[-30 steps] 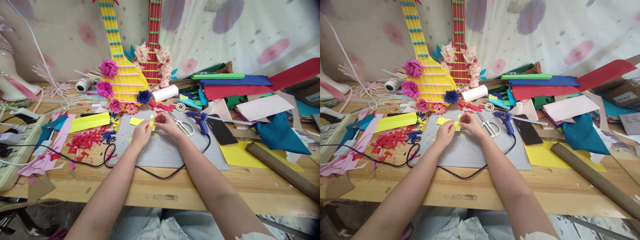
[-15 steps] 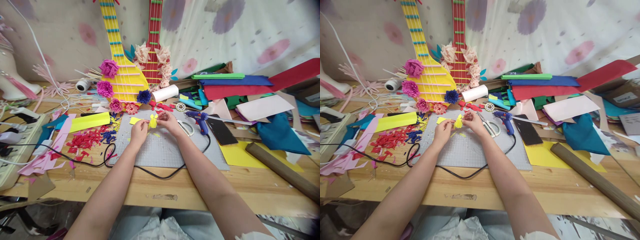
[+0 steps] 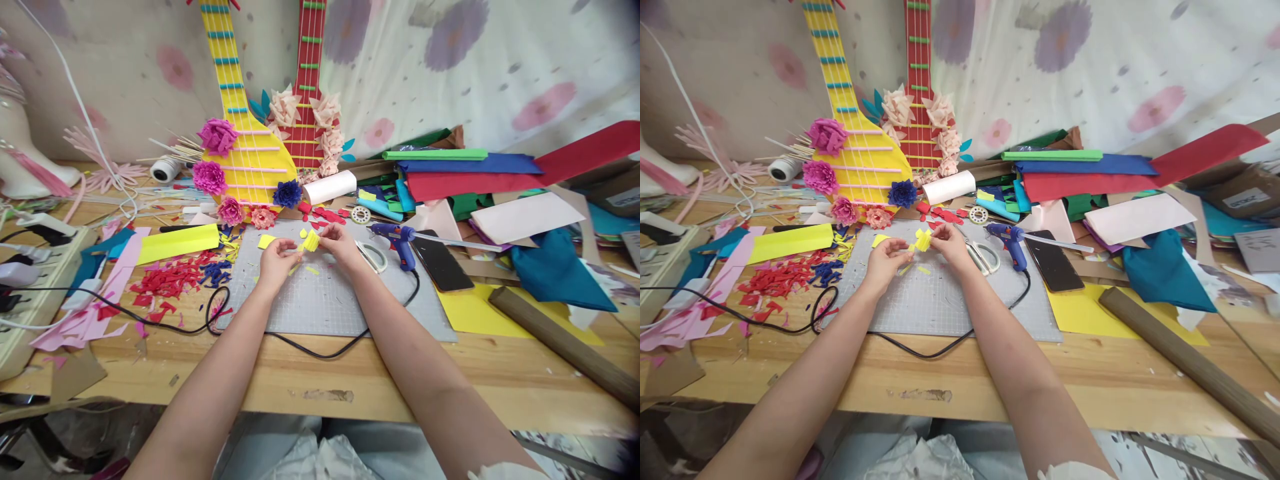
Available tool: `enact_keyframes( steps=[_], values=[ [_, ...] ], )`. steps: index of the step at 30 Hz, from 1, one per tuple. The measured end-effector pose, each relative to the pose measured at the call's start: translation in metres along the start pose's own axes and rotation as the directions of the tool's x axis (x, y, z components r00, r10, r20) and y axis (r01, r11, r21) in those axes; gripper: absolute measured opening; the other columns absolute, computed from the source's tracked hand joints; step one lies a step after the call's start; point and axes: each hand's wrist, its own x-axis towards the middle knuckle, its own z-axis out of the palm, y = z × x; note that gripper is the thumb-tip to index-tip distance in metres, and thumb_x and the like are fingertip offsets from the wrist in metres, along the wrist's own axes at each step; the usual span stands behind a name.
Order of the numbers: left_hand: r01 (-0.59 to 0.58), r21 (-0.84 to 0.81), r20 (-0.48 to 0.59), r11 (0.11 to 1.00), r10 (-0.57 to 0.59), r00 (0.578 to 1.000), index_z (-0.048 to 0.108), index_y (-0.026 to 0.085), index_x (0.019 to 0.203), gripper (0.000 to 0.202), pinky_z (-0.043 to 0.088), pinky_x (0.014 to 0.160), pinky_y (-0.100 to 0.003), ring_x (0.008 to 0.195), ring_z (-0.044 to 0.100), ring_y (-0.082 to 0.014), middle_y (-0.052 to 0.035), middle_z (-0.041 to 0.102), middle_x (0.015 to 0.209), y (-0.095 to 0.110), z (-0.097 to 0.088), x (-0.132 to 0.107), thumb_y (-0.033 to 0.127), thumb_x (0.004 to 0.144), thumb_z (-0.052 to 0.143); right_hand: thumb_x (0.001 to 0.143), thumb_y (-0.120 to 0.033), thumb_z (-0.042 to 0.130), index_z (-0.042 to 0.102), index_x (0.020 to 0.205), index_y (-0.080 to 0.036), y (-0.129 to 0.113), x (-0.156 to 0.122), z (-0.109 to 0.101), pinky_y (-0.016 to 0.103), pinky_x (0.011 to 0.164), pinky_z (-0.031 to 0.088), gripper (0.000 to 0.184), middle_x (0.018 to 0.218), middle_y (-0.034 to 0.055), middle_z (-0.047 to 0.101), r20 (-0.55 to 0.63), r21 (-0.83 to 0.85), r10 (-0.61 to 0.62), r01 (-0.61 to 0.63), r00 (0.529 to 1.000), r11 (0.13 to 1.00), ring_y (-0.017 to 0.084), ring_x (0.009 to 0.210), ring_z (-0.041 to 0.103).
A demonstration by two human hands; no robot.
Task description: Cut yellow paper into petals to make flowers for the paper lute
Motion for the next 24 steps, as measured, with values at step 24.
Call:
enact_keyframes(
  steps=[24],
  values=[
    [-0.003,-0.145,-0.059,0.989,-0.005,0.998,0.063,0.015,0.071,0.028,0.045,0.056,-0.023,0.065,0.054,-0.0107,-0.0013,0.062,0.073,0.009,0.003,-0.001,0.037,0.057,0.072,0.056,-0.024,0.061,0.058,0.063,-0.019,-0.002,-0.005,0.005,0.027,0.065,0.045,0.009,0.065,-0.0021,0.059,0.051,-0.108,-0.05,0.056,0.997,0.993,0.011,0.062,0.054]
  ],
)
